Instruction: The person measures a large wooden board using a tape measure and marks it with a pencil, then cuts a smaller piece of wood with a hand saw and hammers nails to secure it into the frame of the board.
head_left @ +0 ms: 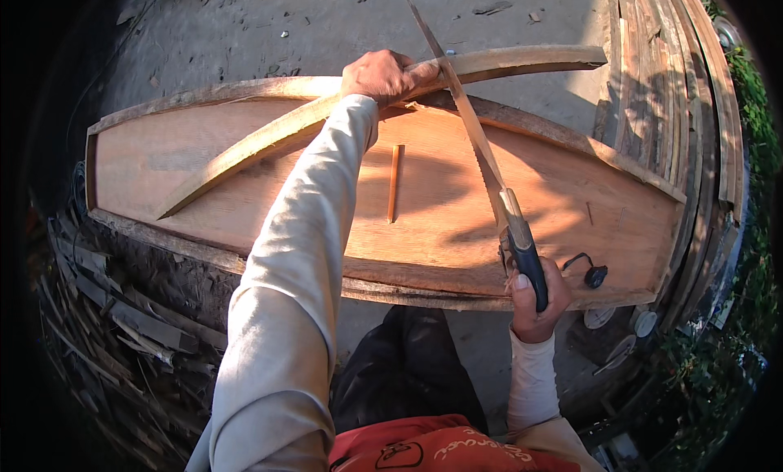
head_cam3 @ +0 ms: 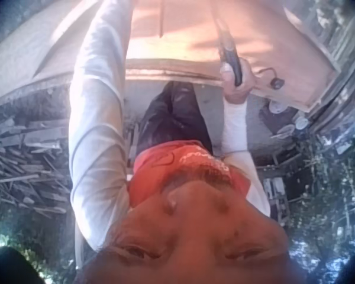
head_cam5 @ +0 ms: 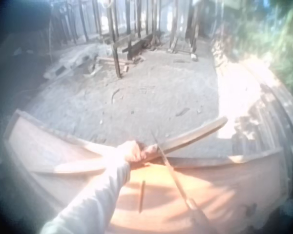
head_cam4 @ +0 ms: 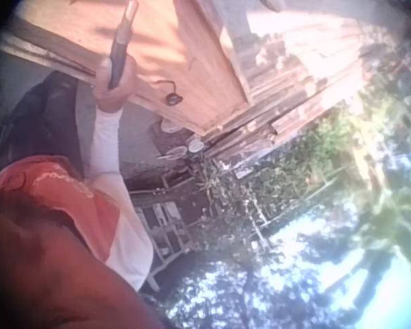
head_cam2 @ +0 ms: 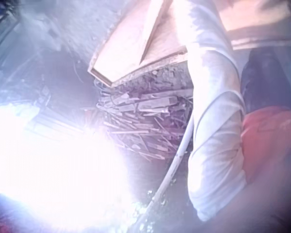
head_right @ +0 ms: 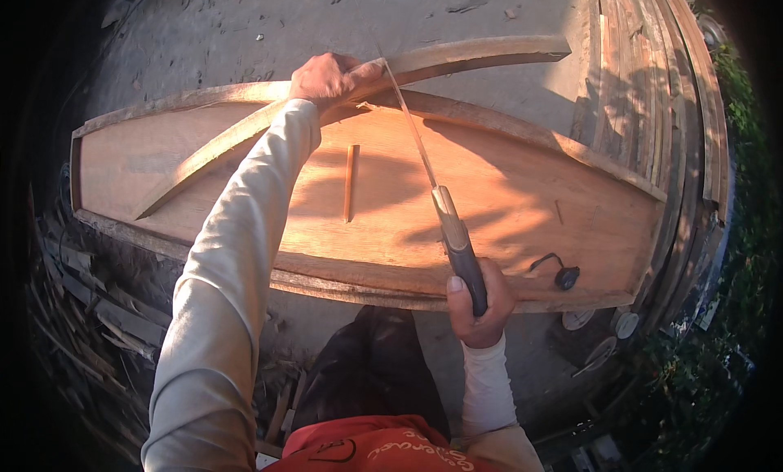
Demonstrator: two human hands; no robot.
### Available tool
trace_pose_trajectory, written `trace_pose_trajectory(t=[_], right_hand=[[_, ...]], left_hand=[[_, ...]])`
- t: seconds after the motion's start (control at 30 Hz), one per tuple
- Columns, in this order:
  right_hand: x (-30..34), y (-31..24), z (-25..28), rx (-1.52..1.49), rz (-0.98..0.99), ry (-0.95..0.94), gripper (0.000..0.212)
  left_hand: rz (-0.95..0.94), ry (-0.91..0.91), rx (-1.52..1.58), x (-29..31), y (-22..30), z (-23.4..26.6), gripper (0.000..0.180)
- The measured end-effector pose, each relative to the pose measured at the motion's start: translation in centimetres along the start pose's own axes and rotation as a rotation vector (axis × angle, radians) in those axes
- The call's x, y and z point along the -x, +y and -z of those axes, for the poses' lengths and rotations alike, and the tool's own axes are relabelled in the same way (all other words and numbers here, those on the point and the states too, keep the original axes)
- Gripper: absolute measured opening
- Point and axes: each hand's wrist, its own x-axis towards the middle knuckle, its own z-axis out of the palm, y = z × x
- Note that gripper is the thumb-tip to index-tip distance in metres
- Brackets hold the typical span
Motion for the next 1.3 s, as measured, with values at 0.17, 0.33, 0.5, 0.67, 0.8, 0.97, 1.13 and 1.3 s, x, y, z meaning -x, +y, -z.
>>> trace_pose_trajectory(t=[0.17,0.33,0.5,0.67,0.8,0.97,1.13,1.3], right_hand=[[1.6,0.0,1.2,0.124,0.084,-0.039,0.023],[5.4,-1.5,2.6,0.030,0.016,0.004,0.023],[-2.8,-3.2,-1.2,0.024,0.011,-0.037,0.019],[-3.5,-3.5,-0.7,-0.068,-0.021,-0.054,0.017],[-2.9,-3.2,0.3,-0.057,-0.063,-0.071,0.017],[-3.8,-3.5,0.0,-0.079,-0.059,-0.065,0.017],[-4.2,-4.9,0.4,0.036,-0.046,-0.090,0.018],[2.1,-5.3,4.4,0.061,-0.060,-0.080,0.021]], left_hand=[[0.008,-0.019,0.017,-0.3,-0.2,0.1,0.069],[0.016,-0.034,-0.027,-0.4,0.3,0.4,0.064],[0.028,-0.065,0.029,-0.5,0.0,1.1,0.063],[0.037,-0.078,0.023,0.8,1.6,2.3,0.060],[-0.099,-0.092,-0.237,1.4,2.0,1.2,0.056],[0.014,-0.199,-0.274,-0.9,2.5,1.6,0.052],[0.009,-0.187,-0.295,-2.1,2.7,1.7,0.053],[0.054,-0.238,-0.279,-2.1,2.5,2.4,0.058]])
